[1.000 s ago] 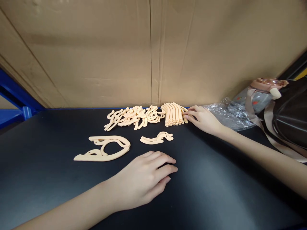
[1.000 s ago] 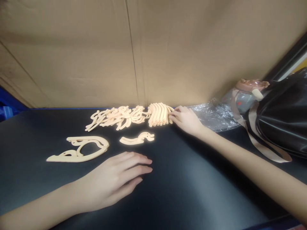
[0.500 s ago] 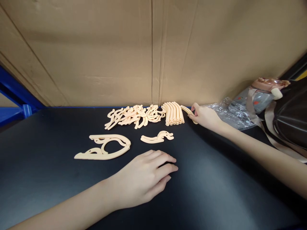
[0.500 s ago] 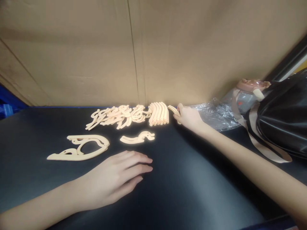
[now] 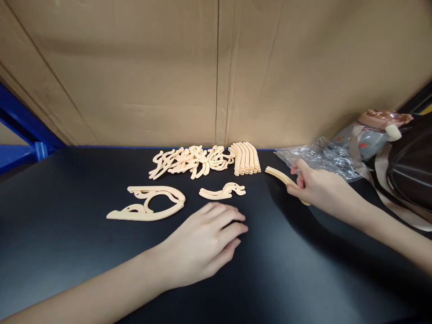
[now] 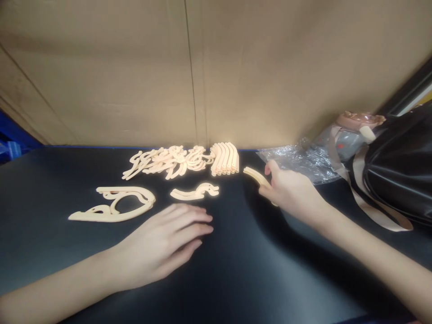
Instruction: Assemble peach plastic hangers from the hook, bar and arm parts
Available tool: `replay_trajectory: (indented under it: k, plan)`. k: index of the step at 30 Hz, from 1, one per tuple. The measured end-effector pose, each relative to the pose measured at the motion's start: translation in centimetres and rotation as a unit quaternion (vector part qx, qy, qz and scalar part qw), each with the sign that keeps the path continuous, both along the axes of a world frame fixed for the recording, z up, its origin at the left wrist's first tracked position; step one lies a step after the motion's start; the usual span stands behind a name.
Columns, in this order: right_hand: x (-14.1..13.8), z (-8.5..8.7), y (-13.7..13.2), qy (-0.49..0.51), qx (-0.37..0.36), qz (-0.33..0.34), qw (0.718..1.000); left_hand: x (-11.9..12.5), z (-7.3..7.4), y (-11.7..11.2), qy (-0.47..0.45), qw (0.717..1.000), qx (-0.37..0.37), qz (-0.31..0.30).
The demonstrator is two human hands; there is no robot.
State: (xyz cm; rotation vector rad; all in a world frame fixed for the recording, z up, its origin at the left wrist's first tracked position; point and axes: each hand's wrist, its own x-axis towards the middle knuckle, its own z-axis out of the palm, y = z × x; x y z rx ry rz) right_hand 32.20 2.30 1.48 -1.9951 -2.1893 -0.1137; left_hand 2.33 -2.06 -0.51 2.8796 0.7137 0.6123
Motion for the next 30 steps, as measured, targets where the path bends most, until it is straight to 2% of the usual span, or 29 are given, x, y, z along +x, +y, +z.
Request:
replay_trajectory:
  k: [4,7,14,22,27,30]
  plan:
    - [-0.3,-0.5,-2.5,0.025,-0.025,0.045,0.998,0.0,-0.5,0.4,-0.003,0.986,0.078,0.147]
    - [-1.0,-0.9,-3.1,0.045,-0.037,0.086,0.995,-0.1,-0.8,0.6,0.033,0.977,0.072,0.197]
    - [-2.1,-1.0,-1.6,0.079,-0.037,0.143,0.986,0.3,-0.5,-0.4,0.036,0.984,0.084,0.154]
    - [-4.0,-1.0,-0.8,0.1,-0.034,0.268,0.958,0.8,-0.7,-3.0,0.057,0.99,0.131,-0.004]
    - [-5.5,-1.2,-0.5,0.107,-0.011,0.322,0.941,0.7,-1.0,-3.2,0.094,0.973,0.211,0.019]
    - [-6.2,-1.3,-0.4,0.111,-0.011,0.324,0.939,1.0,-1.1,-3.5,0.119,0.958,0.256,0.048]
